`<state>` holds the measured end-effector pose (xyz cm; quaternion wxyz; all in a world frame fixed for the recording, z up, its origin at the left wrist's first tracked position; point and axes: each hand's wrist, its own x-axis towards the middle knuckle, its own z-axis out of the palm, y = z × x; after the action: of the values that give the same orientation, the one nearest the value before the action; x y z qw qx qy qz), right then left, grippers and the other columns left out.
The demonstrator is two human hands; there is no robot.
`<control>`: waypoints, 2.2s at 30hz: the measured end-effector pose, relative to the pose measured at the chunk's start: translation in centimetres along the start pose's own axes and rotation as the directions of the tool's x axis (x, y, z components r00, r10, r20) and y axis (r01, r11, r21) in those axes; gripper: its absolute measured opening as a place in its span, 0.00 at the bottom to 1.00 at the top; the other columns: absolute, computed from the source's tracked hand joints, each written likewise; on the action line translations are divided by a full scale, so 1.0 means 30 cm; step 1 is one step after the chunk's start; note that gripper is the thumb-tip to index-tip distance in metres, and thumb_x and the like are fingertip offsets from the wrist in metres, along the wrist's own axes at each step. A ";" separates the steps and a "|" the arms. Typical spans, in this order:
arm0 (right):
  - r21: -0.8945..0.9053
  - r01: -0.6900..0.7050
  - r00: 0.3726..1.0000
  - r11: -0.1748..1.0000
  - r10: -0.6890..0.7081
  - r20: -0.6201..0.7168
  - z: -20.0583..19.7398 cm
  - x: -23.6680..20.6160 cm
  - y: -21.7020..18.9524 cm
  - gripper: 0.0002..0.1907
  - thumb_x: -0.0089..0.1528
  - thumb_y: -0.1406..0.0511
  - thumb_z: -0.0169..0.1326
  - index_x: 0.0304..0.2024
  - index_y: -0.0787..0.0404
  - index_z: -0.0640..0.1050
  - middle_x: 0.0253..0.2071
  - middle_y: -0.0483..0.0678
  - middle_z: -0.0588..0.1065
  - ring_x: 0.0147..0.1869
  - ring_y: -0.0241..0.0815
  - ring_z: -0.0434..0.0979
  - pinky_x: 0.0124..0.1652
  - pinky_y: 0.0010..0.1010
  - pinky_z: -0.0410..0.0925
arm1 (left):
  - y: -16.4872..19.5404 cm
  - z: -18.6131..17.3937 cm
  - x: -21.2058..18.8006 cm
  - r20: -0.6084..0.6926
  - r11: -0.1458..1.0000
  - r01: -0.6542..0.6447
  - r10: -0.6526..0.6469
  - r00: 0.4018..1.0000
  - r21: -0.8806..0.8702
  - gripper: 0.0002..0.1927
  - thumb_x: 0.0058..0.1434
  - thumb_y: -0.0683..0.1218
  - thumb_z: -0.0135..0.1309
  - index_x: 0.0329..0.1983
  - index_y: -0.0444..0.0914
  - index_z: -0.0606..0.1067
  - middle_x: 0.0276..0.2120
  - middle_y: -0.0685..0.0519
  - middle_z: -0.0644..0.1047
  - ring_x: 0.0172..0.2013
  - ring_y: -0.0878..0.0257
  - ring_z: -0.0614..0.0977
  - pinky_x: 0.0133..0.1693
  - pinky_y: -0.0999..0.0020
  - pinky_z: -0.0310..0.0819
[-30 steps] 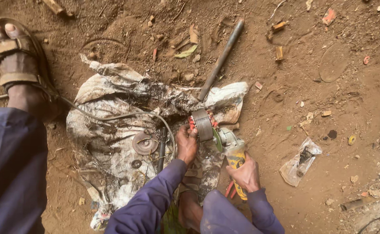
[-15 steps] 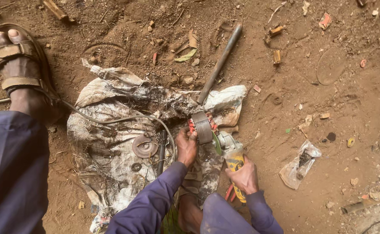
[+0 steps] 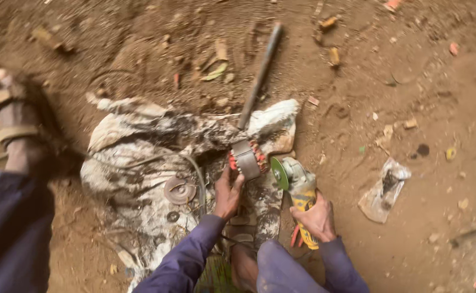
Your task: The person sits on the ground and uses an angle grinder to smooth the surface of a metal ring. They then use pliers to adjust the ring and continue grinding. Finally, they place the ring into a yellow bucket.
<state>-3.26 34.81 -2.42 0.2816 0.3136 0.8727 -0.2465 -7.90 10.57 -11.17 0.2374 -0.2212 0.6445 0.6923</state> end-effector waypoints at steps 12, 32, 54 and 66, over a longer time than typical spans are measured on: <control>0.036 -0.102 0.992 0.994 0.099 0.081 -0.050 0.012 0.012 0.27 0.42 0.61 0.69 0.43 0.63 0.80 0.36 0.54 0.83 0.39 0.49 0.85 0.45 0.39 0.76 | 0.048 0.023 0.129 -0.007 0.822 0.418 -0.456 0.890 -0.386 0.25 0.68 0.56 0.43 0.54 0.32 0.73 0.48 0.44 0.80 0.49 0.52 0.83 0.52 0.52 0.81; 0.025 -0.064 0.978 0.998 0.058 0.200 -0.004 -0.025 -0.098 0.27 0.42 0.65 0.68 0.45 0.62 0.79 0.35 0.54 0.83 0.38 0.46 0.85 0.43 0.37 0.76 | 0.025 0.010 0.038 -0.113 0.954 0.272 -0.286 0.951 -0.123 0.16 0.70 0.51 0.54 0.37 0.31 0.78 0.27 0.53 0.77 0.28 0.67 0.72 0.31 0.66 0.69; -0.120 -0.068 0.985 0.990 0.086 0.150 0.068 -0.032 -0.131 0.26 0.42 0.62 0.69 0.42 0.63 0.80 0.35 0.54 0.83 0.39 0.47 0.85 0.44 0.36 0.76 | 0.058 0.015 0.048 -0.234 0.939 0.328 -0.298 0.926 0.102 0.19 0.70 0.52 0.50 0.39 0.29 0.77 0.30 0.39 0.80 0.32 0.50 0.80 0.38 0.52 0.74; -0.114 -0.106 0.982 0.988 0.122 0.143 0.088 -0.048 -0.135 0.25 0.43 0.64 0.69 0.42 0.64 0.80 0.34 0.53 0.83 0.37 0.45 0.85 0.43 0.35 0.76 | 0.055 0.028 0.051 -0.221 0.928 0.373 -0.363 0.905 0.002 0.19 0.72 0.52 0.47 0.38 0.30 0.76 0.29 0.44 0.77 0.30 0.55 0.77 0.35 0.56 0.75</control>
<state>-4.23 29.85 -2.35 0.3759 0.3283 0.8416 -0.2063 -10.12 11.39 -10.75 0.2968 -0.4076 0.6285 0.5922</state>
